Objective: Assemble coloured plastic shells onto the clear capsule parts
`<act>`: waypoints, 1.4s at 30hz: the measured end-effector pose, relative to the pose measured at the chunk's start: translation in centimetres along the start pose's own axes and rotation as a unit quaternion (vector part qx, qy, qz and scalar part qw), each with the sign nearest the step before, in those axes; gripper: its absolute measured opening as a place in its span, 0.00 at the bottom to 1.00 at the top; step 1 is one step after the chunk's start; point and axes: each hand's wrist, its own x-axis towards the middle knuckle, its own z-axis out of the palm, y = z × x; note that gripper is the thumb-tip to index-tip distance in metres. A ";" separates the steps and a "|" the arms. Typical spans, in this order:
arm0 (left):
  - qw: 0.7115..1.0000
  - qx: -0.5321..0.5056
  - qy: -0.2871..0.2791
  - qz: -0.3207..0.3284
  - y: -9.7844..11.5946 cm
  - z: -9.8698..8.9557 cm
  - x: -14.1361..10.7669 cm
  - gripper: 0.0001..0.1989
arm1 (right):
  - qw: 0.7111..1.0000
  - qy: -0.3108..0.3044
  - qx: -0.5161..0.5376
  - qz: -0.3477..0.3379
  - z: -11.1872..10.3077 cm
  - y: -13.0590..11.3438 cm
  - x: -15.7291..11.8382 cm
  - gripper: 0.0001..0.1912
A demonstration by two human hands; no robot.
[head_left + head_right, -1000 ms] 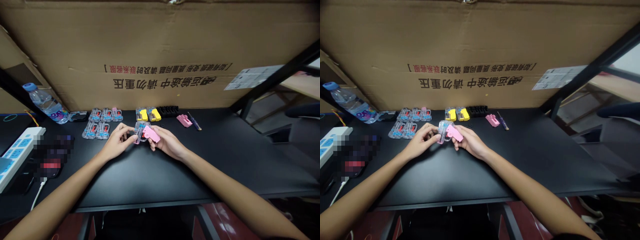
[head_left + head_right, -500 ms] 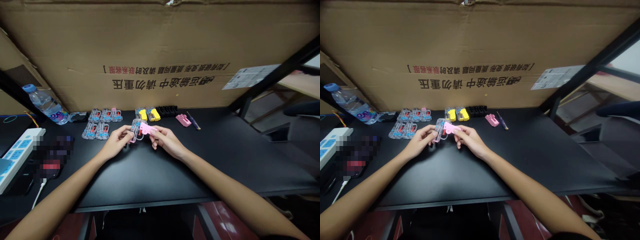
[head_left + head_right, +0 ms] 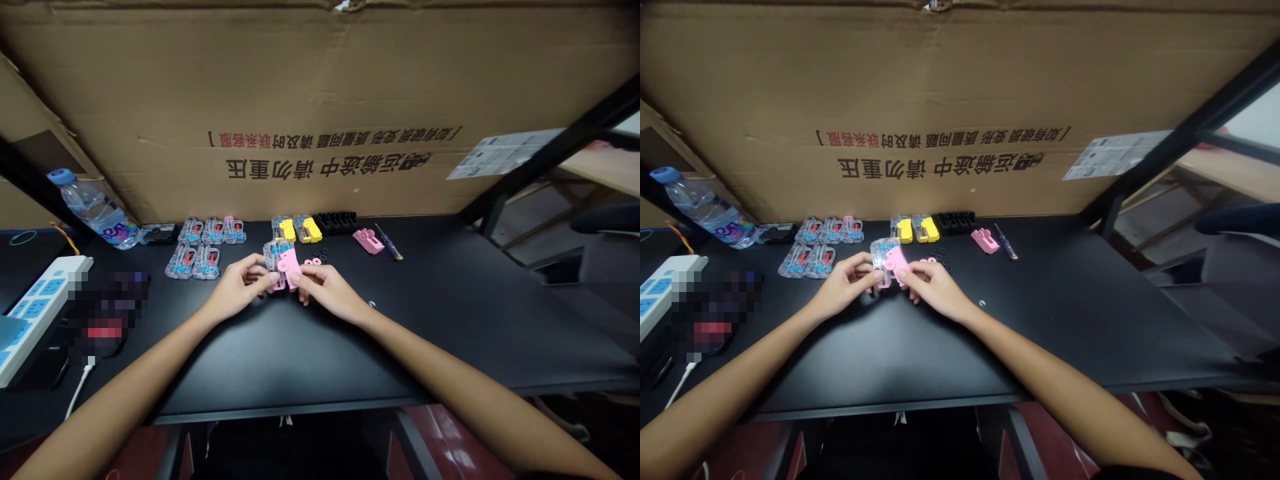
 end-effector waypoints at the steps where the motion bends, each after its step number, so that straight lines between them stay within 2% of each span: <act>1: 1.000 -0.001 0.015 0.006 0.0 -0.2 0.1 0.22 | 1.000 0.023 0.004 -0.003 -0.2 0.1 0.1 0.24; 3: 0.999 -0.004 0.047 0.016 -0.1 -0.4 0.2 0.22 | 0.997 0.071 0.015 -0.014 -0.4 0.0 0.2 0.25; 5: 0.999 -0.005 0.050 0.011 -0.3 -0.5 0.2 0.22 | 0.996 0.088 0.014 -0.026 -0.4 -0.1 0.2 0.27; 8: 1.000 0.013 -0.003 -0.005 -0.3 -0.2 0.1 0.21 | 0.999 0.033 -0.017 -0.024 0.0 -0.2 0.1 0.28; 10: 0.999 0.029 -0.017 -0.001 -0.1 -0.1 0.0 0.20 | 0.999 0.011 -0.034 -0.018 0.1 -0.1 0.0 0.27; 15: 0.998 0.022 0.050 0.019 0.1 -0.6 0.2 0.22 | 0.993 0.116 -0.010 -0.034 -0.4 0.0 0.2 0.28; 17: 0.999 0.027 0.044 0.009 0.0 -0.7 0.2 0.22 | 0.996 0.085 -0.016 -0.031 -0.3 -0.2 0.1 0.30; 19: 0.999 0.041 0.007 -0.001 0.1 -0.5 0.1 0.21 | 0.999 0.022 -0.038 -0.021 0.0 -0.3 0.0 0.29; 21: 0.999 0.050 -0.016 0.001 0.3 -0.3 0.0 0.19 | 0.999 -0.004 -0.050 -0.012 0.1 -0.3 -0.1 0.27; 25: 0.999 0.030 0.031 0.026 0.5 -0.5 0.1 0.19 | 0.996 0.088 -0.018 -0.014 -0.4 0.0 -0.1 0.26; 27: 0.998 0.027 0.044 0.032 0.3 -0.6 0.1 0.19 | 0.994 0.111 -0.005 -0.022 -0.5 -0.2 0.0 0.29; 29: 0.998 0.040 0.025 0.030 0.1 -0.6 0.0 0.19 | 0.997 0.079 -0.013 -0.024 -0.2 -0.5 -0.1 0.29; 32: 0.996 0.081 -0.019 0.025 0.1 -0.3 -0.2 0.18 | 0.999 -0.004 -0.040 -0.013 0.4 -0.6 -0.3 0.27; 34: 0.995 0.093 -0.023 0.025 0.3 -0.2 -0.2 0.19 | 0.999 -0.018 -0.046 -0.003 0.4 -0.4 -0.3 0.25; 39: 0.998 0.044 0.033 0.029 0.7 -0.5 0.0 0.21 | 0.996 0.094 0.000 -0.009 -0.4 0.1 -0.1 0.26; 40: 0.998 0.039 0.037 0.029 0.7 -0.6 0.1 0.21 | 0.995 0.103 0.004 -0.014 -0.5 0.0 0.0 0.27; 42: 0.998 0.045 0.026 0.026 0.4 -0.6 0.1 0.21 | 0.996 0.081 -0.007 -0.021 -0.4 -0.4 -0.1 0.28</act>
